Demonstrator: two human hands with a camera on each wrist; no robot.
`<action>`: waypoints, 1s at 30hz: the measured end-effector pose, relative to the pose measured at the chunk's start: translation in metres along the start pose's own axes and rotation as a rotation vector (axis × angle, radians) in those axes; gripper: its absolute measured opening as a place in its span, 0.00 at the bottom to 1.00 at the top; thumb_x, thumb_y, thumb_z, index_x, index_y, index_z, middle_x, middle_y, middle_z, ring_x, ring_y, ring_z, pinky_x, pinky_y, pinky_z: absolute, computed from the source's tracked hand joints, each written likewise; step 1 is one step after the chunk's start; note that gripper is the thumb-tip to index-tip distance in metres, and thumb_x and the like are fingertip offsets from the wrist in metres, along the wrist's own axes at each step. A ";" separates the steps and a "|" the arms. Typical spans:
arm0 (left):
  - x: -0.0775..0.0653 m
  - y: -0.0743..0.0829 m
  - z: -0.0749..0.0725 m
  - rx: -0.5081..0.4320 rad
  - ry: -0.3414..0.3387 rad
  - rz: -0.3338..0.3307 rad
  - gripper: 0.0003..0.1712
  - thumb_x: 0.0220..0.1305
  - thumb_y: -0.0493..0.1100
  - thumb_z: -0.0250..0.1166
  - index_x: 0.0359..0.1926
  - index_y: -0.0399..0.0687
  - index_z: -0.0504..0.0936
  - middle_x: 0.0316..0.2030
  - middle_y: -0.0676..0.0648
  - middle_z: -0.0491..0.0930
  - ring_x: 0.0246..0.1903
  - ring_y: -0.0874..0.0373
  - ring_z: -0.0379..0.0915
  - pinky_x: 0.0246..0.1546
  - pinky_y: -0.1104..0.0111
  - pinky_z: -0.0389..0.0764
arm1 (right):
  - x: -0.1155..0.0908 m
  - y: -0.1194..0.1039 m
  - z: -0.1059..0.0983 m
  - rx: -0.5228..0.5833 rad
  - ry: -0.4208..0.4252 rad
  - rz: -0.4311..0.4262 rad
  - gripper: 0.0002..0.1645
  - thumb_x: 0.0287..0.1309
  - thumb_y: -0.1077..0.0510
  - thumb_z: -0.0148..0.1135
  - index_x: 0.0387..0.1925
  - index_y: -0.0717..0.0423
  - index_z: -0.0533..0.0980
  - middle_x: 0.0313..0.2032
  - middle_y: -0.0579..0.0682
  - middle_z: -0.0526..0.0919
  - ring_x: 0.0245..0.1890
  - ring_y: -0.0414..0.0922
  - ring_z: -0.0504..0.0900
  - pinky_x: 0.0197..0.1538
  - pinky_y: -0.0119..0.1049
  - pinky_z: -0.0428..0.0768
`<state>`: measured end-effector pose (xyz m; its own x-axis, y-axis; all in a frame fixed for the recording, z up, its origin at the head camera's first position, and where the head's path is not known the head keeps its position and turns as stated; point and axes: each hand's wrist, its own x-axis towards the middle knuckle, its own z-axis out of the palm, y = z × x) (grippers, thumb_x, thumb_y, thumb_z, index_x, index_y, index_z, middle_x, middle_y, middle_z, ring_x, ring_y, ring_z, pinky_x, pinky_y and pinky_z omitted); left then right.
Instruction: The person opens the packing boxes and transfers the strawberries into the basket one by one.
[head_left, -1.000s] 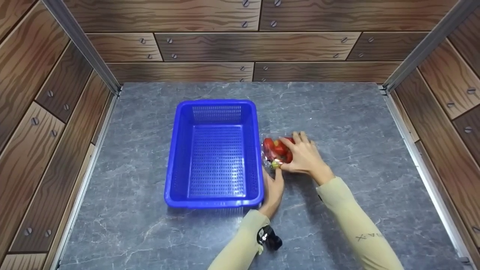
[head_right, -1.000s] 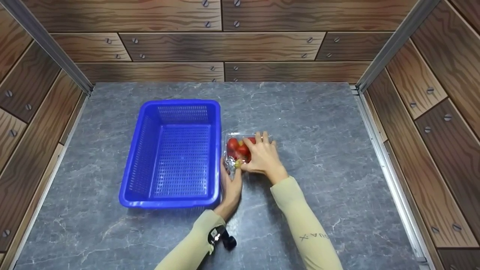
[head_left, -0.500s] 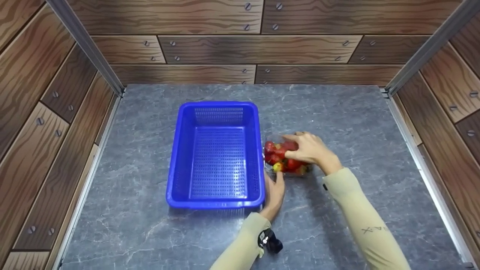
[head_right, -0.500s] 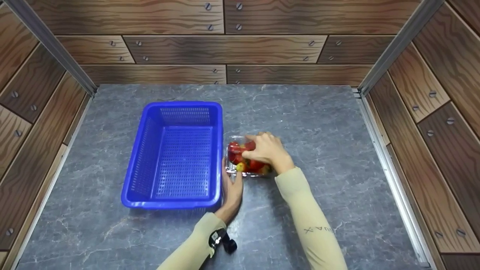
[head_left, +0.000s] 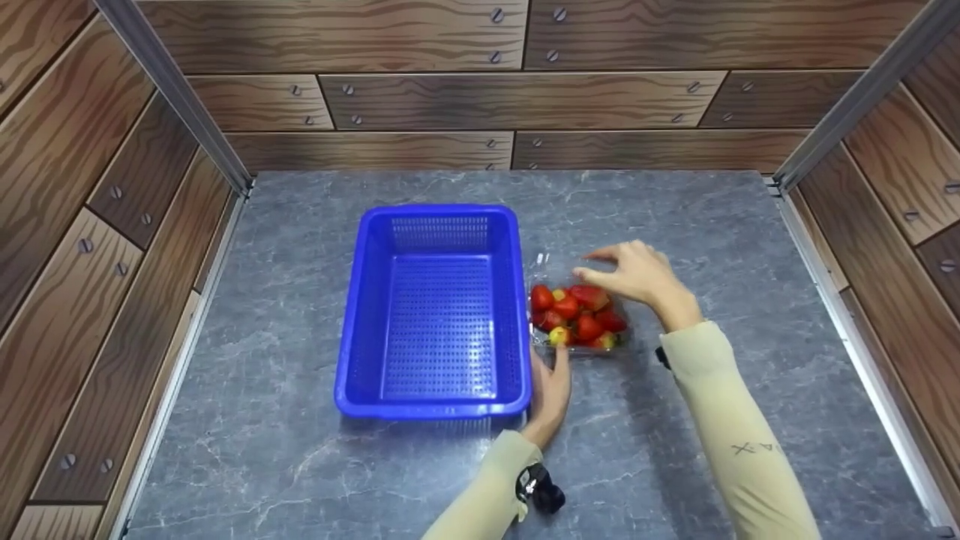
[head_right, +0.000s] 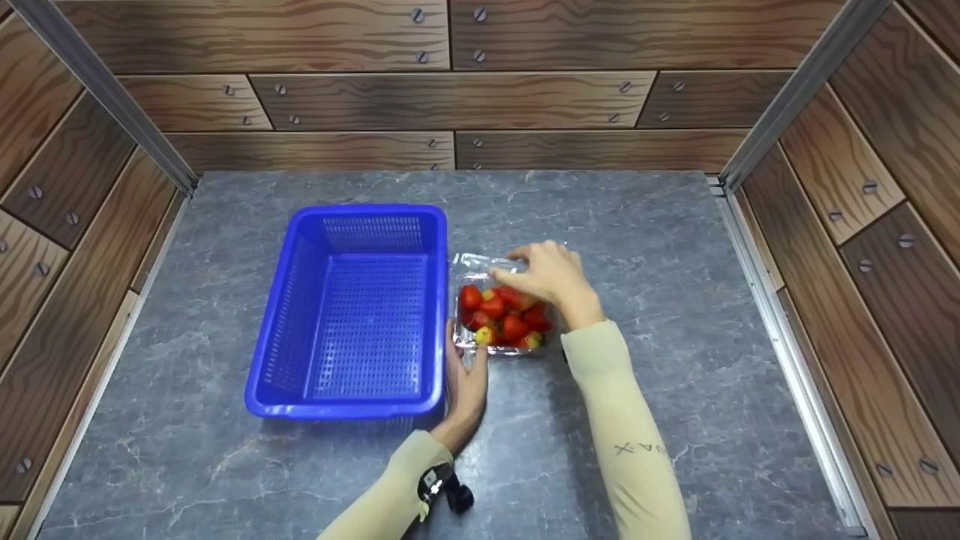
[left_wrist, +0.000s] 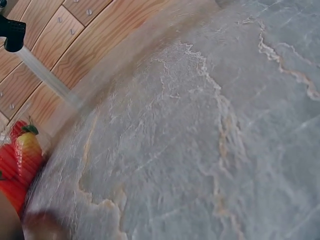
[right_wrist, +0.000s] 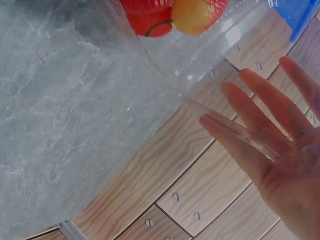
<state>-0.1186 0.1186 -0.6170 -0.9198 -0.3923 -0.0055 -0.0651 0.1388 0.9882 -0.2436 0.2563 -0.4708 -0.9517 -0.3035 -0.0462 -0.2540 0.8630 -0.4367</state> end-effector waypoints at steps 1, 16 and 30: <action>0.000 0.000 -0.001 -0.002 -0.006 -0.002 0.42 0.70 0.45 0.59 0.74 0.30 0.52 0.73 0.31 0.54 0.73 0.40 0.48 0.73 0.51 0.52 | 0.000 0.000 -0.002 0.000 0.027 0.014 0.44 0.55 0.24 0.59 0.56 0.55 0.82 0.52 0.58 0.84 0.42 0.55 0.84 0.46 0.54 0.79; -0.003 -0.003 -0.010 0.054 -0.043 -0.007 0.47 0.69 0.55 0.62 0.76 0.35 0.52 0.73 0.35 0.57 0.72 0.42 0.53 0.70 0.50 0.58 | 0.017 0.026 0.008 0.326 0.615 0.009 0.16 0.58 0.58 0.69 0.46 0.64 0.83 0.39 0.61 0.87 0.37 0.53 0.86 0.43 0.43 0.84; -0.009 -0.007 -0.013 0.027 -0.037 0.042 0.43 0.67 0.53 0.64 0.72 0.32 0.58 0.66 0.34 0.66 0.67 0.42 0.62 0.67 0.52 0.65 | 0.015 0.052 0.043 0.965 0.272 0.235 0.42 0.72 0.62 0.48 0.77 0.63 0.39 0.71 0.69 0.59 0.69 0.60 0.62 0.71 0.47 0.64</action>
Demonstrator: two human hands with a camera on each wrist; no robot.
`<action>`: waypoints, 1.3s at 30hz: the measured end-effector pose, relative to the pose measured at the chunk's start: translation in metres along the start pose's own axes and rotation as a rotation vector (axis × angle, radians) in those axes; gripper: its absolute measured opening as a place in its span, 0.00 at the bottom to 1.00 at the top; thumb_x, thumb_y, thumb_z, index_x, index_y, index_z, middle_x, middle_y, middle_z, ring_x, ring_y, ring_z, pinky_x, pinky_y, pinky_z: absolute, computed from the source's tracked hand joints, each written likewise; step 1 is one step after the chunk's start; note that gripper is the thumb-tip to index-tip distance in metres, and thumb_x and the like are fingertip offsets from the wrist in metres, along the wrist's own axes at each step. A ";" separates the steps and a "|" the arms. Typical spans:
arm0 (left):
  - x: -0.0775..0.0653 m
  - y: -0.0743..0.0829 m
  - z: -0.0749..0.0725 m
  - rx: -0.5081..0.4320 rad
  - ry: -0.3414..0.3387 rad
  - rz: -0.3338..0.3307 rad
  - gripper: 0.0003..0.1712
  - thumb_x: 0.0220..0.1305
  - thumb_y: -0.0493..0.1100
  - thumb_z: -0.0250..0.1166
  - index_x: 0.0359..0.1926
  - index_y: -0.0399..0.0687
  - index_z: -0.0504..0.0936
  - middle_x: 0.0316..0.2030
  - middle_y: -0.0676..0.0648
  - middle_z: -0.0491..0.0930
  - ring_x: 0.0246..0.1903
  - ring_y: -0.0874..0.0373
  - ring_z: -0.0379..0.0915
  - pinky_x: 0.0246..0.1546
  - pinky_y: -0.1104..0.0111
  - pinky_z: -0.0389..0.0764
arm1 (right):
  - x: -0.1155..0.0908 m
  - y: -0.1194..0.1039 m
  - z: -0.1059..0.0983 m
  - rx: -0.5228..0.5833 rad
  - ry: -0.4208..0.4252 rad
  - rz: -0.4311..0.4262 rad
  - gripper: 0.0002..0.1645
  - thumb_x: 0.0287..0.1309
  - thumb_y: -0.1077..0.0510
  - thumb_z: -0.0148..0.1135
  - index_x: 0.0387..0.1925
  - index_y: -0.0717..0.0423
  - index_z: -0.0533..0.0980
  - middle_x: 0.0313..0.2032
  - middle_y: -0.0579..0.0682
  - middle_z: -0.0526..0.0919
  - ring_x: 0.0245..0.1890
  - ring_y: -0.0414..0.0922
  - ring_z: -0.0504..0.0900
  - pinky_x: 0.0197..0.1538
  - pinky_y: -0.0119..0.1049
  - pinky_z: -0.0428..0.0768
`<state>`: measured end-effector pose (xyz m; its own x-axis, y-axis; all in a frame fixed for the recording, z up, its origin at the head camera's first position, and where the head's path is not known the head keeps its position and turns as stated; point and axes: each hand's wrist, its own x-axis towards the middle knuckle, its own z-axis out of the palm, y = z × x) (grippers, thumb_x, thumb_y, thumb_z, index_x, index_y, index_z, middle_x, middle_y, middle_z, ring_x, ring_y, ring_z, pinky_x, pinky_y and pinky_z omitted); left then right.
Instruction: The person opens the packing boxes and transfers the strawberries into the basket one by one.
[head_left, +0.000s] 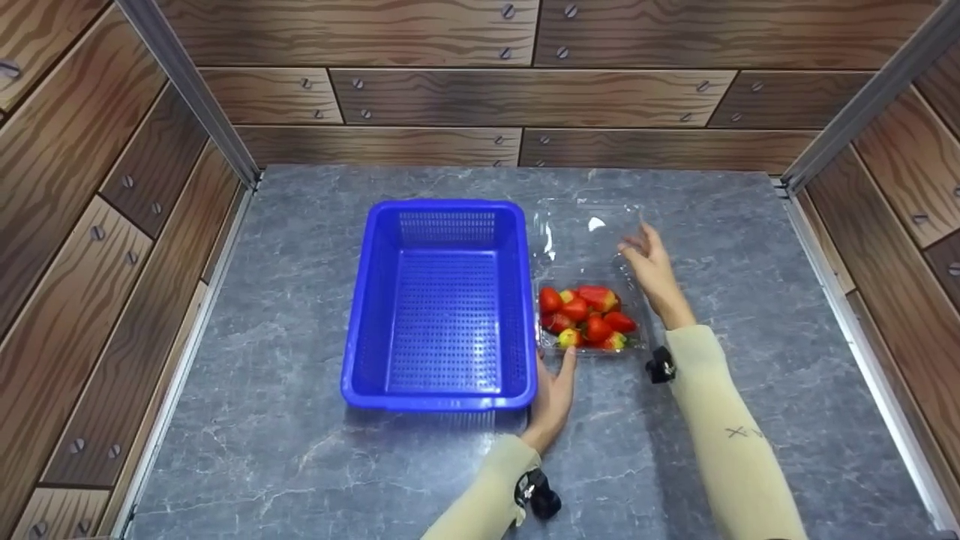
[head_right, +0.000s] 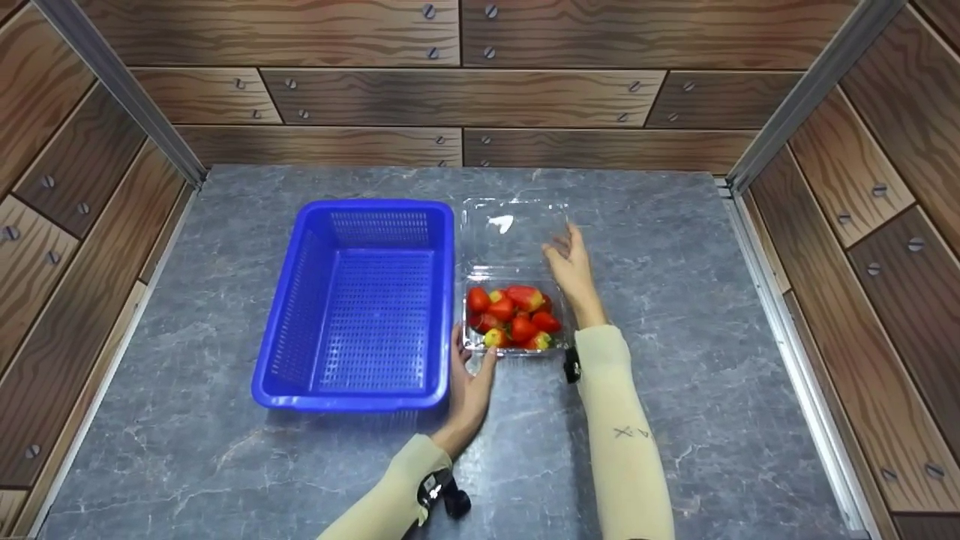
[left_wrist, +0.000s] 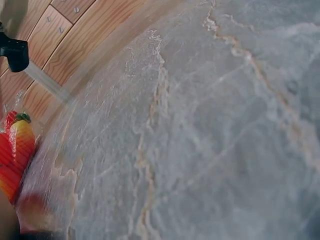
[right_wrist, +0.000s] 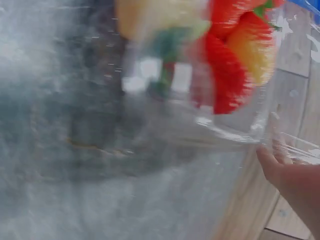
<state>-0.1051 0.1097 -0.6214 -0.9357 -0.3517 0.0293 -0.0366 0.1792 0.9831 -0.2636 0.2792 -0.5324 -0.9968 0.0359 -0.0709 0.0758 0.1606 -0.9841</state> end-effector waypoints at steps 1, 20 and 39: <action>0.000 0.000 0.000 0.008 0.001 0.001 0.43 0.67 0.54 0.64 0.71 0.32 0.59 0.66 0.34 0.67 0.66 0.42 0.63 0.67 0.52 0.66 | 0.000 0.003 -0.001 -0.005 -0.007 0.040 0.42 0.73 0.61 0.47 0.77 0.63 0.39 0.71 0.69 0.59 0.69 0.59 0.63 0.69 0.45 0.66; 0.001 0.007 -0.002 0.040 -0.070 -0.030 0.48 0.70 0.54 0.60 0.76 0.33 0.48 0.75 0.34 0.51 0.74 0.43 0.46 0.73 0.53 0.52 | -0.006 0.027 -0.004 0.091 -0.116 0.292 0.40 0.77 0.55 0.41 0.76 0.70 0.36 0.71 0.70 0.59 0.64 0.56 0.72 0.64 0.40 0.73; -0.028 0.084 -0.032 -0.299 -0.266 -0.508 0.51 0.53 0.43 0.62 0.74 0.29 0.52 0.74 0.31 0.47 0.73 0.38 0.45 0.72 0.47 0.51 | -0.023 0.015 -0.009 -0.388 0.001 0.027 0.41 0.71 0.57 0.51 0.75 0.70 0.46 0.70 0.74 0.55 0.69 0.69 0.58 0.70 0.57 0.61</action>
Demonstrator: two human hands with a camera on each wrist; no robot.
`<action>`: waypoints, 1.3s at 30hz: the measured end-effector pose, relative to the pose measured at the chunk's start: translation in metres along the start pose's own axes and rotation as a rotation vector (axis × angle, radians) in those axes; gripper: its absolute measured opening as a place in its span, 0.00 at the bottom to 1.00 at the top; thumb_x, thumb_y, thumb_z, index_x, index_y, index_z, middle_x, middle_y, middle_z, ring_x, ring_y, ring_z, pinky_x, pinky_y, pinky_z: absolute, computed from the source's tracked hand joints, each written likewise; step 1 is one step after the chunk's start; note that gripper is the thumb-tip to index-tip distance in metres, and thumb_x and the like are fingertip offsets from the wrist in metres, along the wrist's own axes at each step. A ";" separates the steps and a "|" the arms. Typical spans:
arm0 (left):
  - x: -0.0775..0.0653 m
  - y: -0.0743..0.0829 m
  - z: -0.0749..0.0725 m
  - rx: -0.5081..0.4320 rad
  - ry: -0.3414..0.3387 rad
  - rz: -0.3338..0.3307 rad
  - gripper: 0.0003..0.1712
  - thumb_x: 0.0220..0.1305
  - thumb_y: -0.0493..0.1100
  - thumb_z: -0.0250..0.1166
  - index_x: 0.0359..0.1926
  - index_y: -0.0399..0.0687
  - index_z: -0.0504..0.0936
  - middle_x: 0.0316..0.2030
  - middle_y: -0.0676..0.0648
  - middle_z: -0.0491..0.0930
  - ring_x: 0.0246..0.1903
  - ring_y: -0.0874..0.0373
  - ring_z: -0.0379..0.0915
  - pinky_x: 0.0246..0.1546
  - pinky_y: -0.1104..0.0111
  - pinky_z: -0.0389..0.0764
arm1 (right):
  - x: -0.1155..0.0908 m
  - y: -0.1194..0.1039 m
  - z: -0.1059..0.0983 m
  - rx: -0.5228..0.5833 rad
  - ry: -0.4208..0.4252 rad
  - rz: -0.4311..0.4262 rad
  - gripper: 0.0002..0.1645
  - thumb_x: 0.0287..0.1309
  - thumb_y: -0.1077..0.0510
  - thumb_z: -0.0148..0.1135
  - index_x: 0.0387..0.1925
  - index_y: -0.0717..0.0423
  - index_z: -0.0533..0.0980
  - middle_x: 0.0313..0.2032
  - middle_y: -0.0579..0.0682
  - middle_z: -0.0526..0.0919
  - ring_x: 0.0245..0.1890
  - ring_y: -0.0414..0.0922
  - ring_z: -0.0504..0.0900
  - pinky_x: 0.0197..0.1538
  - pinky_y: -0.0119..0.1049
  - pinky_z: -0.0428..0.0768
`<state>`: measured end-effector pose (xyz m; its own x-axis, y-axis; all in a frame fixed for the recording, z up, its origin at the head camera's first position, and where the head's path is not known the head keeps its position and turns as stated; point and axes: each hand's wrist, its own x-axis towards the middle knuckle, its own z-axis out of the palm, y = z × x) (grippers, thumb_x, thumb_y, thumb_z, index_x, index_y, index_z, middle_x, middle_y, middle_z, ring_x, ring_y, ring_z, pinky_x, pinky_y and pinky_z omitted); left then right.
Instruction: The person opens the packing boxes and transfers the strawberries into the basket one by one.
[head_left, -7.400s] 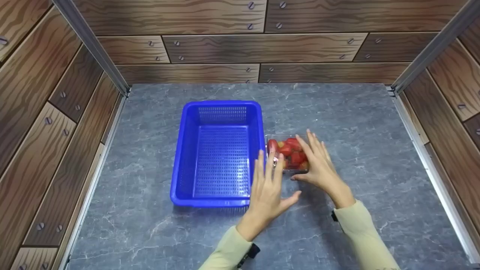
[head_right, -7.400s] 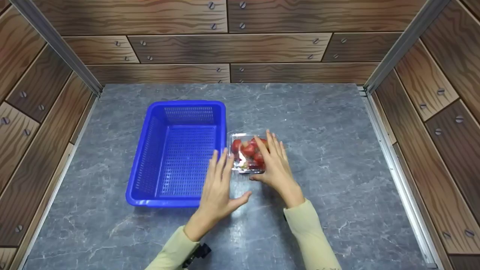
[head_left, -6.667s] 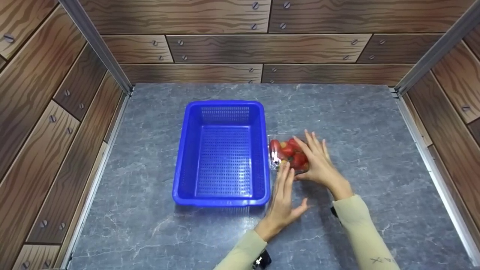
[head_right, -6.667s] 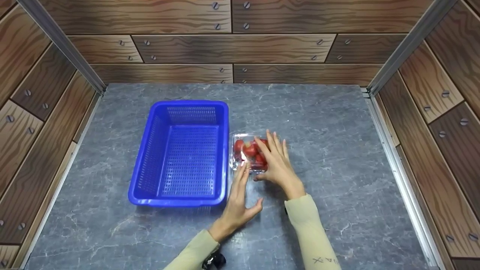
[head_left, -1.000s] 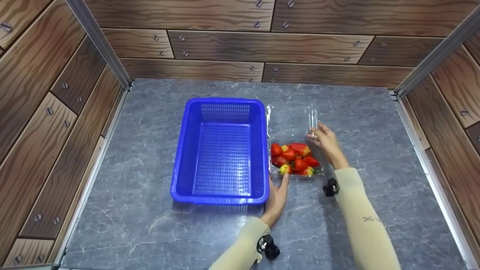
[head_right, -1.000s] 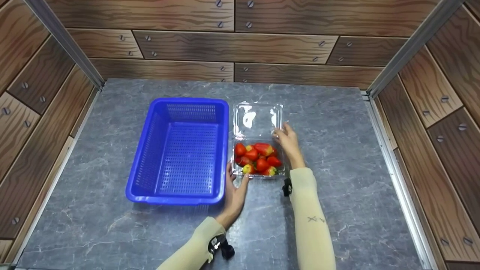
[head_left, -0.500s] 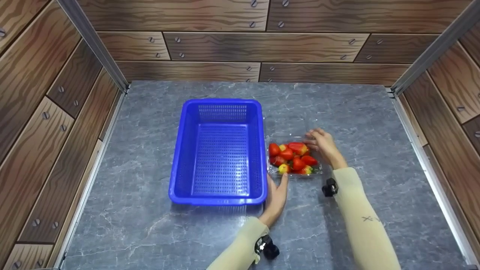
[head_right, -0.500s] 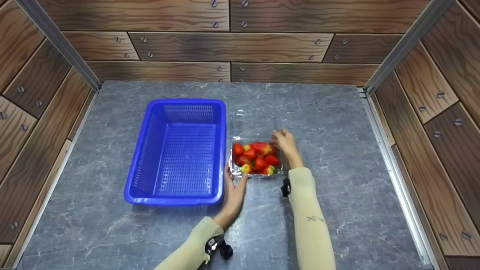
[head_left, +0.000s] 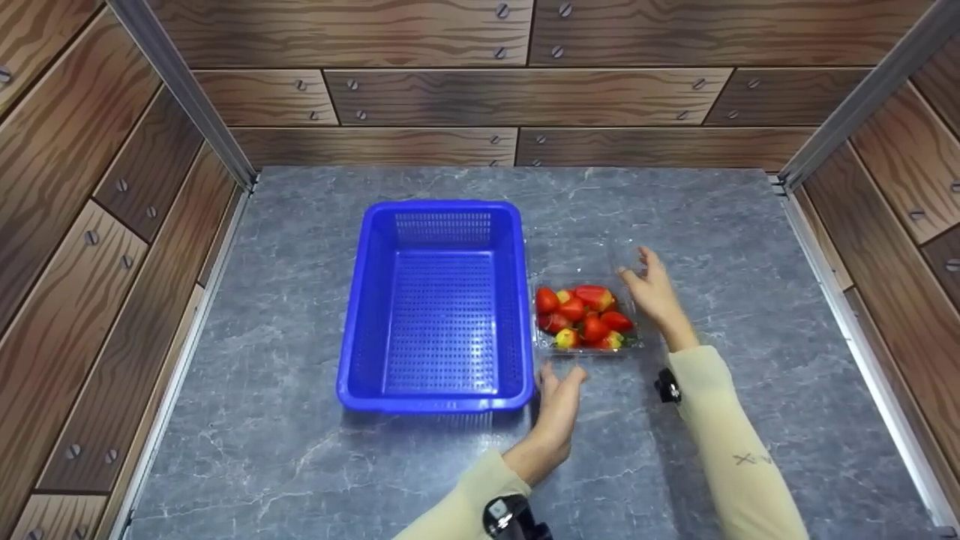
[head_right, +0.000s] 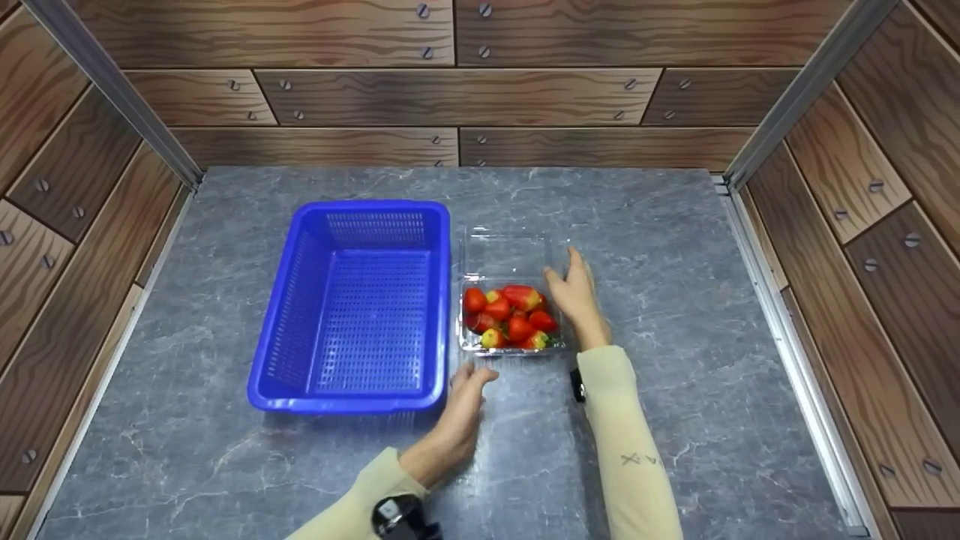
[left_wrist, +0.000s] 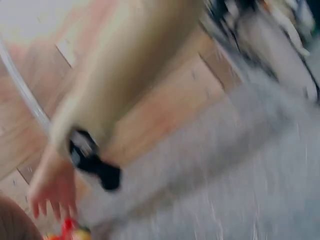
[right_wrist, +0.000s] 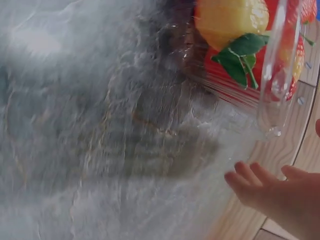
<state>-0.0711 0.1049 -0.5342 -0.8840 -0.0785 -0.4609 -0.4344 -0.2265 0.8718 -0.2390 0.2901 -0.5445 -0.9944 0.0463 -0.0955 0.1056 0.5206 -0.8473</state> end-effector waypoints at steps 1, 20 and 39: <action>-0.006 0.005 -0.003 -0.008 -0.061 -0.047 0.46 0.52 0.44 0.61 0.71 0.30 0.58 0.72 0.32 0.54 0.70 0.38 0.52 0.69 0.48 0.59 | -0.002 0.000 0.000 -0.030 0.036 -0.040 0.40 0.70 0.58 0.53 0.74 0.71 0.50 0.69 0.73 0.57 0.68 0.69 0.60 0.70 0.58 0.61; 0.034 0.100 -0.206 0.323 -0.319 0.935 0.18 0.69 0.25 0.54 0.58 0.32 0.75 0.51 0.36 0.81 0.50 0.43 0.79 0.54 0.57 0.79 | -0.041 -0.007 0.028 -0.086 0.335 -0.674 0.25 0.51 0.73 0.62 0.54 0.72 0.77 0.46 0.67 0.82 0.47 0.59 0.80 0.53 0.50 0.77; 0.082 0.067 -0.306 0.286 -0.172 0.677 0.46 0.64 0.20 0.50 0.77 0.33 0.37 0.77 0.34 0.40 0.75 0.39 0.37 0.74 0.54 0.44 | -0.058 -0.007 0.052 -0.228 0.066 -0.586 0.31 0.52 0.68 0.65 0.61 0.67 0.73 0.60 0.67 0.75 0.61 0.64 0.71 0.66 0.61 0.66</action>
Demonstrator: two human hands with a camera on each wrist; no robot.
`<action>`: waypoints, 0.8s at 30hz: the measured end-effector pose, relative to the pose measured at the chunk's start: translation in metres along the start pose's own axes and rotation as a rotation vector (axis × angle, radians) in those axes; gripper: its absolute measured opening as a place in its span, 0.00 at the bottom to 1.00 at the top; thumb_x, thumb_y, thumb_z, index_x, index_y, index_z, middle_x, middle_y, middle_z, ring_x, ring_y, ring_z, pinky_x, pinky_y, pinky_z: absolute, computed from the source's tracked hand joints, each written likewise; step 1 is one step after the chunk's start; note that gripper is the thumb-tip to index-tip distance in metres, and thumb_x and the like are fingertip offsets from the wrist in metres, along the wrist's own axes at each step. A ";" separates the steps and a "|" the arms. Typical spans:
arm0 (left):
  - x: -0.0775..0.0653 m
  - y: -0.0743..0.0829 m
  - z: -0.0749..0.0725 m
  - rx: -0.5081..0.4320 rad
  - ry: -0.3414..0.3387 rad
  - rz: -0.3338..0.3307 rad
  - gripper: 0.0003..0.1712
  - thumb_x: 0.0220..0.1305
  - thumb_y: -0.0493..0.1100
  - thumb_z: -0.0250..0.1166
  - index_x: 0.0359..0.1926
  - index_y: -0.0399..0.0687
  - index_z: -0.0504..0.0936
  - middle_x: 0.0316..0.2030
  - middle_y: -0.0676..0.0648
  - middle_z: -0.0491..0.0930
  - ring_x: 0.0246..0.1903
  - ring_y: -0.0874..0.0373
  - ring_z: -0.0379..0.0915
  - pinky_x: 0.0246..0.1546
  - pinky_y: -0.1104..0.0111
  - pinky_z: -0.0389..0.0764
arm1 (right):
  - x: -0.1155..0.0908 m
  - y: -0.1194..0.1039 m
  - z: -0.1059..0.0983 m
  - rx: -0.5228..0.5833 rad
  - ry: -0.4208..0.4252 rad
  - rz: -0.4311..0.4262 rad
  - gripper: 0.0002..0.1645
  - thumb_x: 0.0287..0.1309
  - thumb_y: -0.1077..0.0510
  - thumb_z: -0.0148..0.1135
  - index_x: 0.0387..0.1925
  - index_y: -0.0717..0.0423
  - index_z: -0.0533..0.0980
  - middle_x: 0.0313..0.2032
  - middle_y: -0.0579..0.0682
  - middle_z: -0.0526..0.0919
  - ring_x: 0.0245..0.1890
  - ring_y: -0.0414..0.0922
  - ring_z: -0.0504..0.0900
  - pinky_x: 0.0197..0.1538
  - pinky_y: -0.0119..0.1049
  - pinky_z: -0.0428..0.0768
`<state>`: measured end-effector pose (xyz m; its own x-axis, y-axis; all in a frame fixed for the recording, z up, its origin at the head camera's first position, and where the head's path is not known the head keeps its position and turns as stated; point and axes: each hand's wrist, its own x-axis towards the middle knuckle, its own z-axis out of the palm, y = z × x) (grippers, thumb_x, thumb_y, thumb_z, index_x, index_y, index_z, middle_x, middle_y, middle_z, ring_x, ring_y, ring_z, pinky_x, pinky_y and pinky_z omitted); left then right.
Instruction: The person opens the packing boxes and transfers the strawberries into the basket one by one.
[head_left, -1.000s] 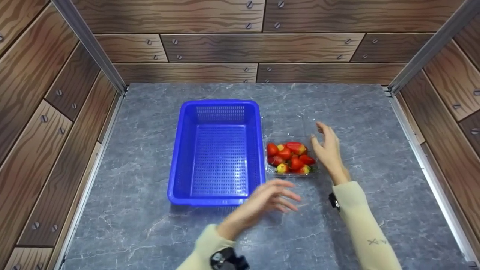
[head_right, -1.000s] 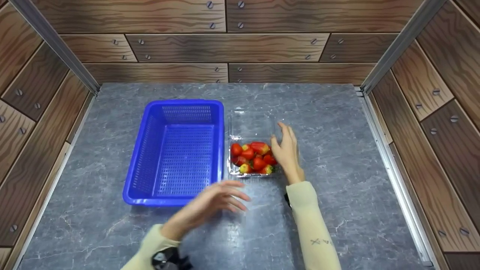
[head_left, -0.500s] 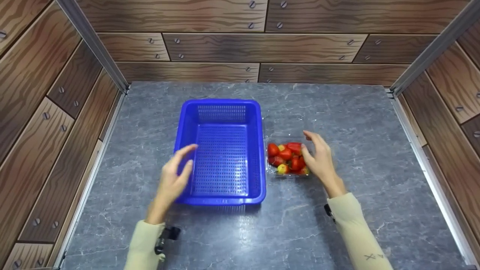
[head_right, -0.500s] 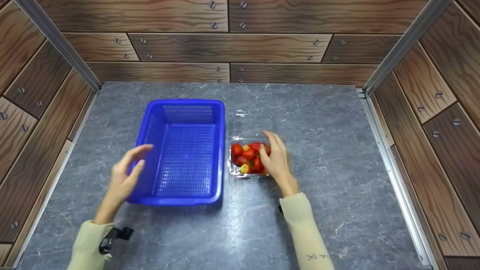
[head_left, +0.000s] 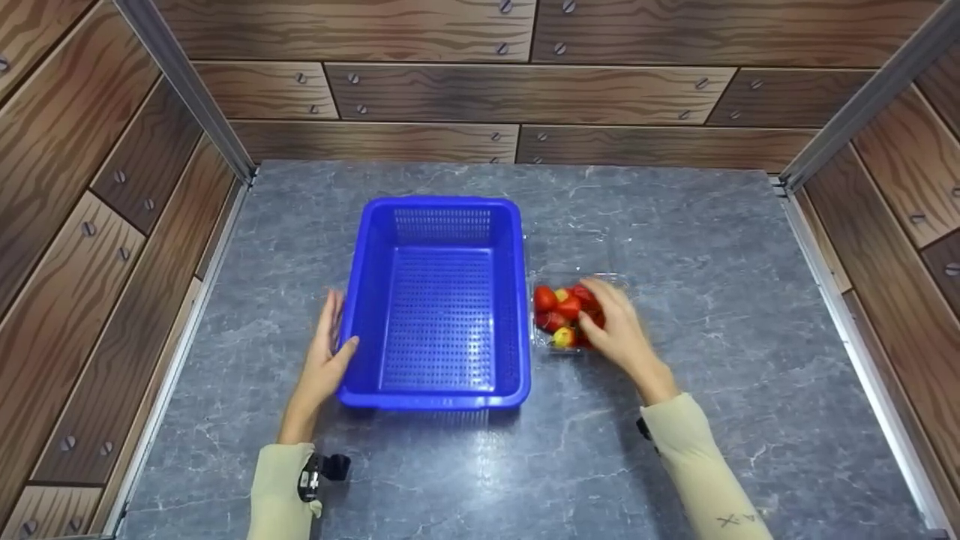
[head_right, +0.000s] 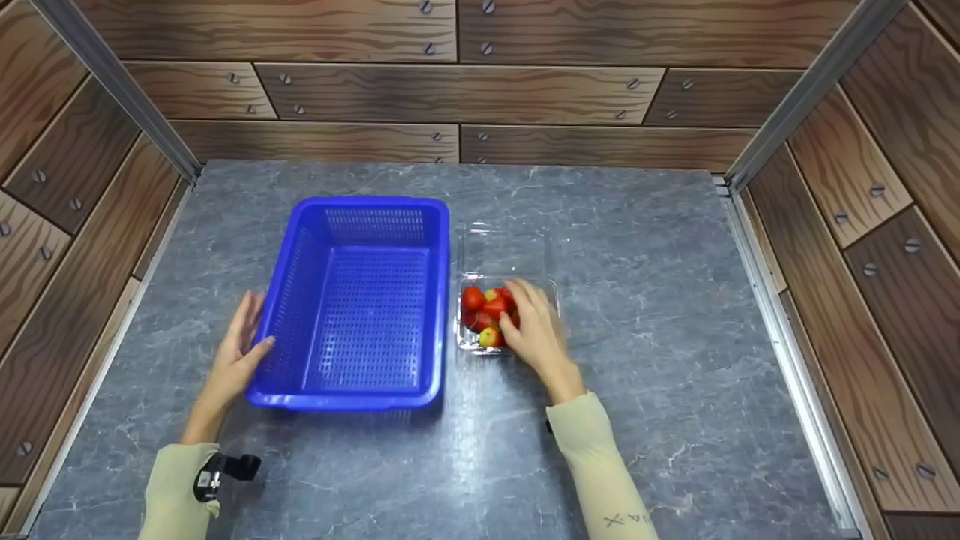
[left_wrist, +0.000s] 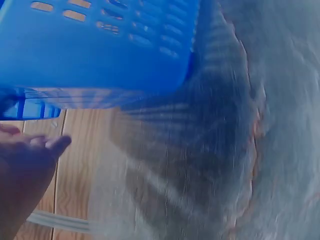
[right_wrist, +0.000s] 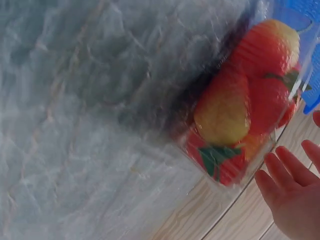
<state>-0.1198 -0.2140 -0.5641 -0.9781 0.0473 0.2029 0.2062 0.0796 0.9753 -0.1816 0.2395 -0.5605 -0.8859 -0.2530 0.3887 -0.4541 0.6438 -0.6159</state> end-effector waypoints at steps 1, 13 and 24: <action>0.000 0.001 0.000 -0.018 -0.011 -0.023 0.45 0.64 0.19 0.47 0.77 0.33 0.37 0.76 0.33 0.40 0.75 0.38 0.37 0.74 0.54 0.44 | -0.001 0.000 0.002 -0.001 -0.008 -0.002 0.31 0.52 0.68 0.65 0.61 0.67 0.73 0.60 0.67 0.75 0.60 0.64 0.71 0.65 0.61 0.66; 0.003 0.012 0.004 0.179 -0.008 -0.134 0.39 0.64 0.20 0.45 0.75 0.27 0.45 0.75 0.28 0.42 0.75 0.37 0.37 0.75 0.50 0.40 | -0.004 0.003 0.021 -0.030 0.072 -0.114 0.23 0.48 0.69 0.66 0.49 0.71 0.80 0.52 0.68 0.80 0.57 0.69 0.71 0.64 0.61 0.66; 0.002 0.009 0.006 0.189 0.005 -0.098 0.39 0.64 0.21 0.48 0.75 0.29 0.48 0.75 0.30 0.44 0.75 0.40 0.38 0.75 0.54 0.42 | -0.002 -0.002 0.028 -0.117 0.169 -0.053 0.21 0.39 0.71 0.74 0.41 0.68 0.83 0.43 0.62 0.85 0.52 0.65 0.76 0.58 0.57 0.73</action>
<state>-0.1200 -0.2077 -0.5555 -0.9937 0.0251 0.1088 0.1115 0.2688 0.9567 -0.1817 0.2180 -0.5791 -0.8279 -0.1707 0.5342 -0.4771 0.7150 -0.5111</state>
